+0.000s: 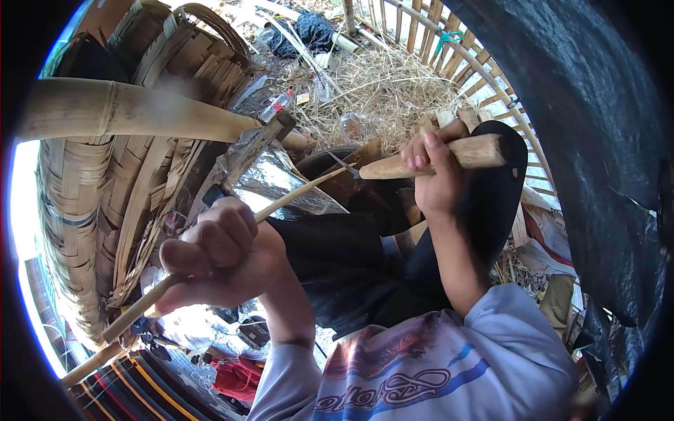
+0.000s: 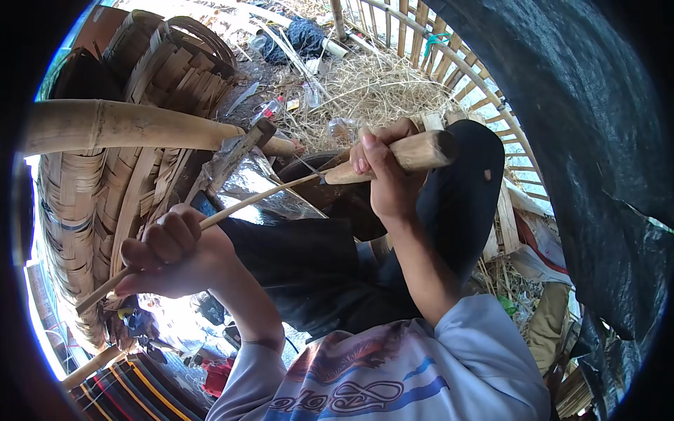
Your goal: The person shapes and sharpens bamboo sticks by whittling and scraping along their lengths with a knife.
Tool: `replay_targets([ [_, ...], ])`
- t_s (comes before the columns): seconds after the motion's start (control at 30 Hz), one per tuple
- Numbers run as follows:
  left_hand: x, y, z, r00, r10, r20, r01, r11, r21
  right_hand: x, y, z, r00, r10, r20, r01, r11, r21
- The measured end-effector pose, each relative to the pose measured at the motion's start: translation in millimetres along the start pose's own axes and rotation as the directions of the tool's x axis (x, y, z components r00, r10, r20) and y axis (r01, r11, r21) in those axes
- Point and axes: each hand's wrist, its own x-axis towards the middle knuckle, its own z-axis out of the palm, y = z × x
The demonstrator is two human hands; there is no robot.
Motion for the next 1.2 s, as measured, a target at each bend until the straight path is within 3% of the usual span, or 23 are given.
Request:
replay_targets([
  [0.07, -3.1, 0.9, 2.1, 0.999, 0.024, -0.029, -0.022, 0.999, 0.036, -6.4, -15.3, 16.7, 0.998, -0.066, -0.011, 0.067, 0.993, 0.093],
  [0.23, -10.3, 3.9, 5.3, 0.995, 0.075, -0.072, -0.068, 0.992, 0.102, -23.8, -30.6, 43.1, 0.968, -0.145, 0.206, 0.121, 0.985, 0.123],
  [0.37, -11.9, 9.7, 2.1, 0.989, 0.102, -0.106, -0.087, 0.986, 0.145, -27.5, 21.0, 26.3, 0.991, 0.041, 0.128, -0.016, 0.982, -0.189],
  [0.4, -11.6, 10.3, 0.9, 0.988, 0.111, -0.109, -0.096, 0.986, 0.136, -26.2, 22.9, 21.4, 0.996, 0.042, 0.085, -0.026, 0.984, -0.178],
  [0.5, -10.7, 10.0, -4.9, 0.987, 0.115, -0.117, -0.096, 0.984, 0.151, -22.0, -12.3, 42.0, 0.98, 0.001, 0.199, -0.005, 1.0, 0.019],
  [0.57, -9.3, 9.7, -5.1, 0.987, 0.119, -0.11, -0.101, 0.982, 0.159, -29.2, -1.5, 38.2, 0.972, 0.002, 0.236, 0.019, 0.996, -0.088],
  [0.6, -9.1, 8.2, -3.0, 0.986, 0.111, -0.127, -0.087, 0.979, 0.186, -34.4, 32.4, 16.6, 0.97, 0.002, 0.243, 0.056, 0.971, -0.232],
  [0.67, -9.7, 7.2, -4.2, 0.976, 0.119, -0.18, -0.072, 0.966, 0.248, -23.5, 60.3, 8.9, 0.982, 0.04, 0.183, -0.014, 0.99, -0.139],
  [0.77, -5.9, 12.2, -15.9, 0.985, 0.112, -0.134, -0.088, 0.981, 0.172, -6.5, 22.8, 19.7, 0.989, 0.058, 0.137, -0.055, 0.998, -0.025],
  [0.83, -4.6, 7.9, -16.5, 0.987, 0.156, -0.047, -0.147, 0.976, 0.159, -15.9, 14.2, 28.8, 0.975, 0.029, 0.219, -0.004, 0.994, -0.112],
  [0.87, -4.9, 6.4, -13.1, 0.987, 0.15, -0.056, -0.139, 0.975, 0.175, -19.2, 32.6, 15.0, 0.966, -0.004, 0.259, 0.09, 0.943, -0.321],
  [0.93, -5.8, 4.9, -11.6, 0.987, 0.143, -0.071, -0.124, 0.967, 0.223, -31.2, 79.2, -12.9, 0.979, 0.088, 0.182, -0.028, 0.951, -0.309],
  [0.97, -4.8, 6.3, -12.8, 0.986, 0.152, -0.07, -0.134, 0.966, 0.221, -19.1, 80.4, -14.2, 0.982, 0.065, 0.178, -0.03, 0.981, -0.192],
  [1.03, -4.6, 10.1, -17.6, 0.985, 0.132, -0.111, -0.111, 0.977, 0.181, -8.5, 49.1, -5.0, 0.984, 0.154, 0.087, -0.144, 0.984, -0.105],
  [1.07, -4.4, 10.0, -18.4, 0.987, 0.132, -0.089, -0.115, 0.978, 0.172, -10.5, 37.0, 6.6, 0.983, 0.126, 0.13, -0.133, 0.99, 0.049],
  [1.1, -5.4, 9.6, -17.5, 0.987, 0.127, -0.095, -0.109, 0.978, 0.176, -17.1, 39.1, 6.4, 0.983, 0.134, 0.127, -0.141, 0.989, 0.046],
  [1.17, -4.9, 6.7, -12.8, 0.988, 0.131, -0.077, -0.114, 0.975, 0.192, -26.3, 50.2, -1.7, 0.976, 0.007, 0.219, 0.069, 0.939, -0.337],
  [1.2, -5.1, 6.9, -11.0, 0.988, 0.137, -0.075, -0.121, 0.975, 0.187, -28.5, 74.6, -25.9, 0.965, 0.053, 0.255, 0.079, 0.873, -0.482],
])
